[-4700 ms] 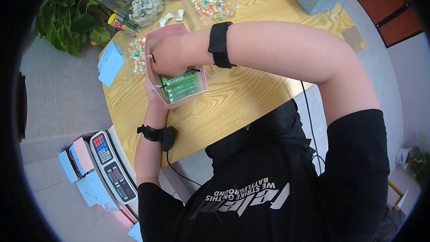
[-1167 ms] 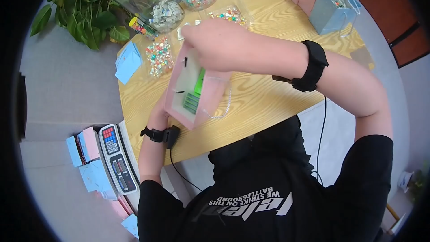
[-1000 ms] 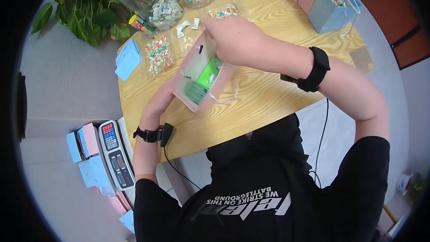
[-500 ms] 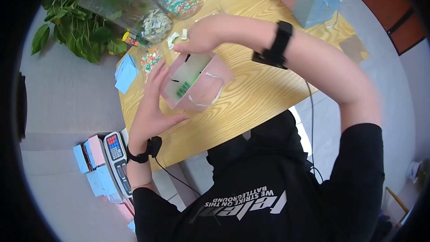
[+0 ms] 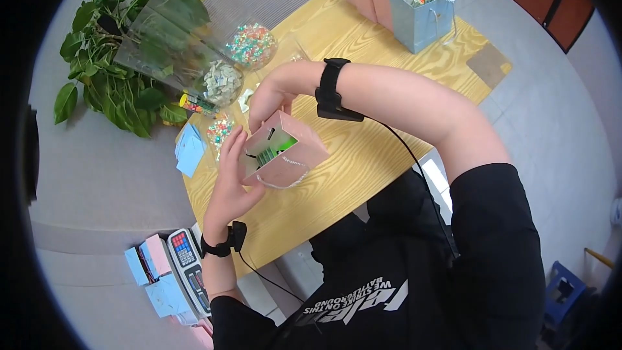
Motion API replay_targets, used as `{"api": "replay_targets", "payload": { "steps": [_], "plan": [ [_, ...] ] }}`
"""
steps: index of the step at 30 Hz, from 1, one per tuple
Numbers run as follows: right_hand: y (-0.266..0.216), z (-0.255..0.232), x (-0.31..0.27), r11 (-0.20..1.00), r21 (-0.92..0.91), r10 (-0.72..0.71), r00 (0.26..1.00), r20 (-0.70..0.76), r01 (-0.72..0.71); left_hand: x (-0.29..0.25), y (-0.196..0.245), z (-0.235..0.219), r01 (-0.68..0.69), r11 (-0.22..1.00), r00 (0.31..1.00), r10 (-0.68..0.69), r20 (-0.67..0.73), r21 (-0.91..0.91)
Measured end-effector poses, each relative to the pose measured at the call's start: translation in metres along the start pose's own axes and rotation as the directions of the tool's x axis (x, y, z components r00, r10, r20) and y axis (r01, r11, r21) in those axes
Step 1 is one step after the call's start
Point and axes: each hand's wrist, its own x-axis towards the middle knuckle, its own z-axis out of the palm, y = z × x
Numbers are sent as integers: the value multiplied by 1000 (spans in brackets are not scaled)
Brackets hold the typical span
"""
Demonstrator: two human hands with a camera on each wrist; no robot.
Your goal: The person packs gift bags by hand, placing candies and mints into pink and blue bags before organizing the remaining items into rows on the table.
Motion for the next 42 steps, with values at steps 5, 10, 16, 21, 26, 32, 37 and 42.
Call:
{"api": "replay_targets", "payload": {
  "steps": [5, 10, 16, 21, 26, 32, 37, 42],
  "plan": [
    [-13, 12, -19, 972, 73, -209, 961, -182, 226, 3, 0, 12, 29, 973, 975, 23, -221, 228],
    [-30, 51, -62, 881, -58, -469, 850, -239, 469, 7, 10, 11, 107, 983, 933, -152, -325, -151],
    [-17, 97, -64, 453, -851, -815, 510, -275, 265, 14, 8, -5, 217, 946, 954, -258, -154, -241],
    [-29, 103, -73, 653, -751, -568, 720, -400, 98, 20, 11, -11, 231, 952, 952, -264, -153, -200],
    [-32, 115, -66, 662, -743, -712, 391, -583, 98, 22, 27, -28, 367, 838, 847, -480, -226, -404],
    [-41, 101, -62, 736, -650, -666, 371, -647, 188, 33, 50, -37, 139, 910, 888, -288, -357, -390],
    [-37, 75, -86, 732, -677, -642, 419, -642, 83, 35, 57, -24, 51, 928, 885, -212, -414, -368],
    [-21, 54, -114, 811, -562, -585, 257, -769, 164, 40, 49, 17, 23, 989, 958, -63, -280, -145]
  ]
}}
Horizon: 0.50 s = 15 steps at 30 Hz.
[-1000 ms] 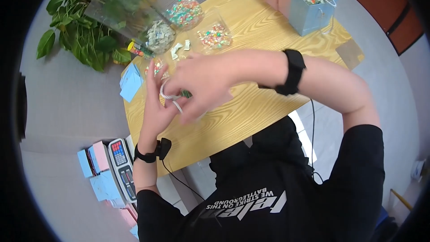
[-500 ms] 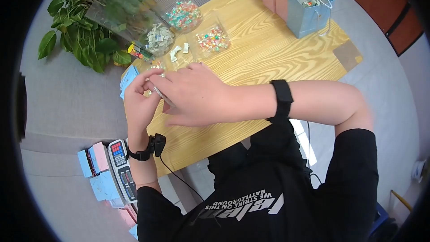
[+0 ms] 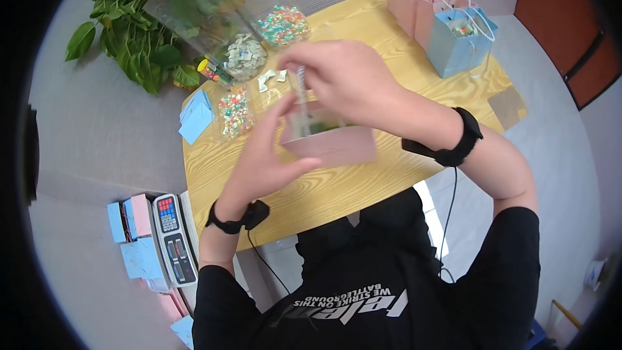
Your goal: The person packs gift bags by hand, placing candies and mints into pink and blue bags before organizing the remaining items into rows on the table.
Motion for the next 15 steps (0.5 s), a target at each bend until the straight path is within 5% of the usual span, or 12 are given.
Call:
{"api": "replay_targets", "payload": {
  "steps": [2, 6, 11, 15],
  "plan": [
    [8, -10, -1, 999, 32, -21, 999, 26, 21, 8, -1, 17, -71, 996, 994, 66, 87, 52],
    [26, -37, 4, 995, 86, 45, 999, 7, -46, 37, -8, 49, -160, 966, 983, 174, -51, 204],
    [80, -79, 24, 970, 35, 242, 970, -17, -241, 89, -12, 84, -269, 958, 962, 272, -20, 99],
    [114, -96, 40, 982, 38, 185, 981, -56, -183, 140, -24, 102, -274, 961, 959, 276, -58, 43]
  ]
}}
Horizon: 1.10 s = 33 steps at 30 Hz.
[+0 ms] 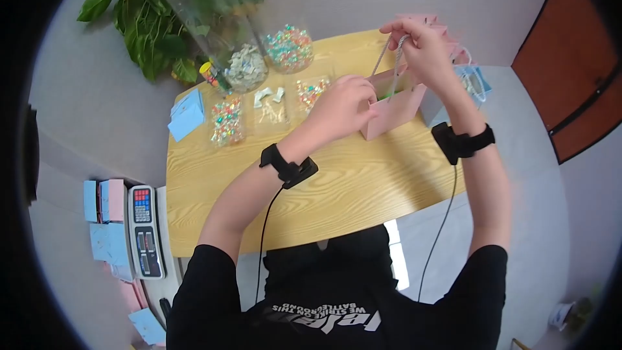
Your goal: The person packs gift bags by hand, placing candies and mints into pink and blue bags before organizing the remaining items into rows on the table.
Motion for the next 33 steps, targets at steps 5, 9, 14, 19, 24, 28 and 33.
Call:
{"api": "replay_targets", "payload": {
  "steps": [5, 9, 14, 19, 24, 28, 33],
  "plan": [
    [17, -4, 33, 999, 14, 52, 993, -108, -51, 42, -26, 16, 4, 999, 996, 0, -94, 45],
    [30, 0, 58, 998, -57, 1, 991, -132, -9, 62, -53, 24, 3, 995, 982, 17, -186, 104],
    [73, 8, 70, 948, -289, 120, 991, -54, -131, 71, -81, 23, 91, 985, 978, -61, -199, 146],
    [82, 11, 64, 961, -259, 86, 994, -61, -99, 69, -89, 24, 27, 980, 980, 13, -198, 197],
    [54, 11, 62, 921, -365, 150, 989, 10, -136, 72, -92, 24, 83, 977, 996, -75, -48, 197],
    [63, 18, 54, 877, -480, 31, 993, 111, 26, 62, -83, 24, 80, 948, 974, -7, -228, 310],
    [36, 40, 29, 541, -829, -92, 990, 105, 138, 51, -83, 17, 53, 943, 931, 72, -358, 329]
  ]
}}
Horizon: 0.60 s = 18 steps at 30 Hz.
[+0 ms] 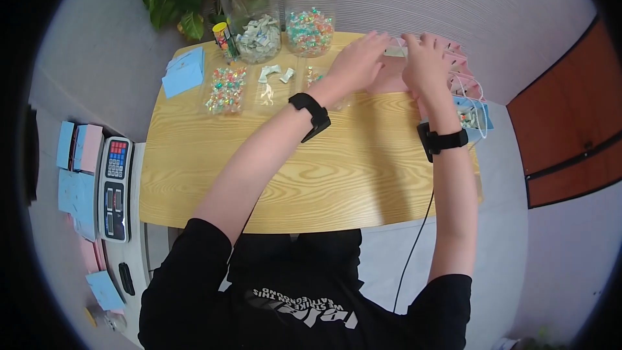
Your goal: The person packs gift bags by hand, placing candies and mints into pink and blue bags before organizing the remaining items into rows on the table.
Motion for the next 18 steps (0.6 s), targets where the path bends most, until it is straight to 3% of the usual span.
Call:
{"api": "replay_targets", "payload": {
  "steps": [1, 2, 3, 5, 7, 8, 9, 10, 11, 13, 15, 16, 18],
  "plan": [
    [-15, -4, -1, 983, -181, -27, 999, -37, 20, 6, 4, -20, 109, 988, 991, -99, 94, -108],
    [-29, -8, 0, 984, -177, -21, 999, -32, 15, 10, 9, -41, 224, 953, 962, -183, 202, -204],
    [-43, -13, 1, 988, -144, -58, 998, -23, 54, 15, 14, -64, 225, 952, 960, -180, 215, -206],
    [-74, -22, 3, 991, -106, -84, 996, -7, 83, 18, 15, -105, 346, 937, 888, -310, 339, -53],
    [-110, -29, 6, 980, -17, -199, 962, -187, 199, -3, -13, -129, 264, 938, 952, -218, 213, -223],
    [-129, -31, 7, 980, -3, -197, 963, -183, 199, -15, -24, -148, 311, 913, 939, -252, 234, -265],
    [-149, -35, 6, 960, 128, -222, 957, -185, 248, -26, -35, -169, 356, 884, 924, -284, 256, -303],
    [-167, -35, 3, 922, 257, -245, 950, -193, 290, -41, -56, -187, 381, 892, 914, -324, 247, -242],
    [-184, -30, 0, 918, 272, -241, 950, -197, 289, -57, -77, -207, 405, 897, 903, -361, 233, -179],
    [-218, -13, -11, 786, 528, -423, 902, 80, 322, -86, -108, -251, 517, 855, 834, -496, 241, -31],
    [-257, -2, -17, 776, 563, -547, 746, 379, 283, -118, -138, -283, 552, 817, 793, -576, 198, 166],
    [-274, 7, -25, 742, 607, -590, 707, 389, 285, -136, -149, -295, 552, 814, 792, -580, 193, 179],
    [-303, 21, -32, 697, 655, -640, 665, 384, 292, -167, -161, -314, 625, 729, 706, -680, 197, 280]
  ]
}}
